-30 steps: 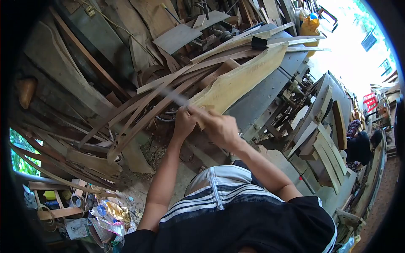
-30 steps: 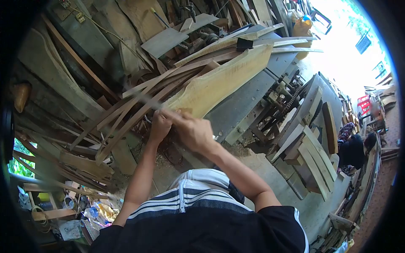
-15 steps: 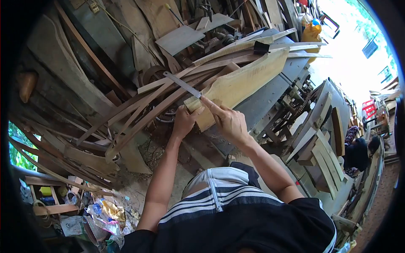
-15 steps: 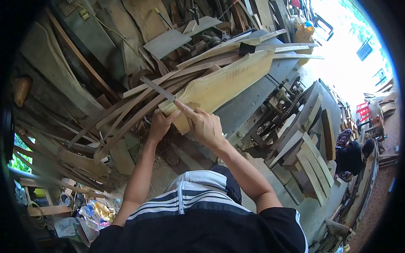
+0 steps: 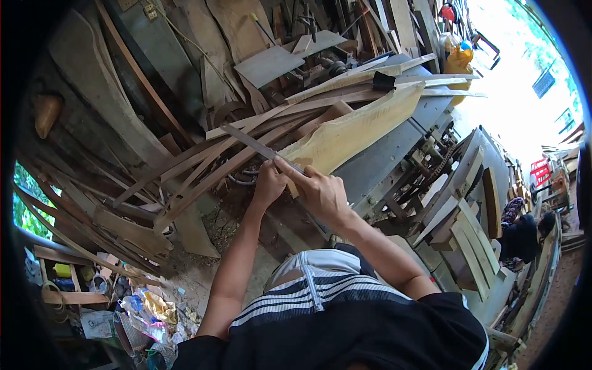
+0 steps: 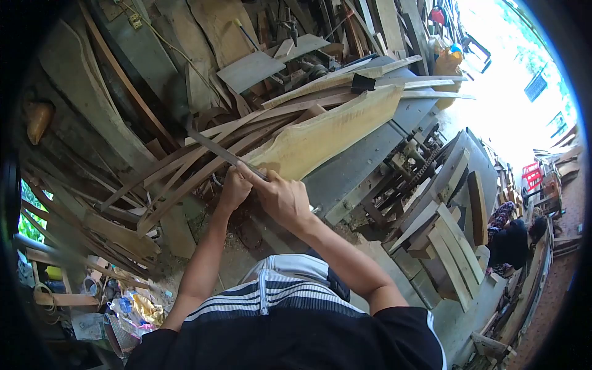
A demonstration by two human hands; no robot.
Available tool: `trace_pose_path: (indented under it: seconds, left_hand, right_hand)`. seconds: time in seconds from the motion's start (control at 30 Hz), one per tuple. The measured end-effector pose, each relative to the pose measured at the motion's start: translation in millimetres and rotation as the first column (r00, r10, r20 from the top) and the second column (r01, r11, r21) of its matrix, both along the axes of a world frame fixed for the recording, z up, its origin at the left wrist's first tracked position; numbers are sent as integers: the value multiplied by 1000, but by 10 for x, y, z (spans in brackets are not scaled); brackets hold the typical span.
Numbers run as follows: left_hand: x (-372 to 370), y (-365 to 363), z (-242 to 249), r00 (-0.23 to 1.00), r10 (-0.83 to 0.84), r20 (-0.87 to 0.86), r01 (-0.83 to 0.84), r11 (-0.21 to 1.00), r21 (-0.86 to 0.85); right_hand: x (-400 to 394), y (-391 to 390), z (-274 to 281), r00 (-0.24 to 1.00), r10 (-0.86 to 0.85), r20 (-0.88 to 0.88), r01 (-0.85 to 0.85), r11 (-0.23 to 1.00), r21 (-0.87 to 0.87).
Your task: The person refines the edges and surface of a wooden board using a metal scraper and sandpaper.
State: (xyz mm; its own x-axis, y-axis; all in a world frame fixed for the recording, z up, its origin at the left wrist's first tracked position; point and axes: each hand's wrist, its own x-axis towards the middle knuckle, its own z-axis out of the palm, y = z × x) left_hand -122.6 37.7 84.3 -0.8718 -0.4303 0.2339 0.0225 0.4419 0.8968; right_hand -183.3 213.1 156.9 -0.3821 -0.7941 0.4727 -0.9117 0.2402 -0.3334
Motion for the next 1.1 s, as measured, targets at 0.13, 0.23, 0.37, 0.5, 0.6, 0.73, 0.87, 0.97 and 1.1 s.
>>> trace_pose_path:
  seconds: [0.13, 0.23, 0.37, 0.5, 0.6, 0.73, 0.87, 0.97, 1.1]
  left_hand:
    - [19, 155, 194, 998, 12, -69, -1, 986, 164]
    - [46, 82, 283, 996, -14, 89, 5, 995, 102]
    - [281, -46, 494, 996, -85, -42, 86, 996, 22]
    - [611, -367, 591, 996, -93, -6, 93, 991, 96]
    - [713, -374, 442, 999, -44, 3, 44, 994, 99]
    - [777, -479, 599, 992, -90, 90, 71, 978, 199]
    - [483, -404, 1295, 964, -169, 206, 170, 985, 9]
    - [178, -123, 1452, 926, -103, 362, 233, 912, -336]
    - [-143, 79, 1146, 925, 126, 359, 148, 750, -645]
  right_hand:
    - [-336, 195, 34, 987, -154, 34, 149, 980, 128]
    - [-286, 174, 20, 973, -111, 202, 119, 993, -27]
    - [-405, 336, 224, 892, -162, 423, 220, 971, -91]
    - [-954, 441, -56, 864, -240, 443, 336, 930, -152]
    - [-970, 505, -230, 854, -378, 358, 362, 925, 114]
    - [-869, 532, -152, 837, -426, 343, 384, 904, 187]
    - [-875, 533, -192, 846, -414, 335, 395, 910, 126]
    - [-804, 411, -264, 843, -369, 392, 389, 921, 31]
    - [-469, 211, -218, 941, -264, 213, 258, 965, 57]
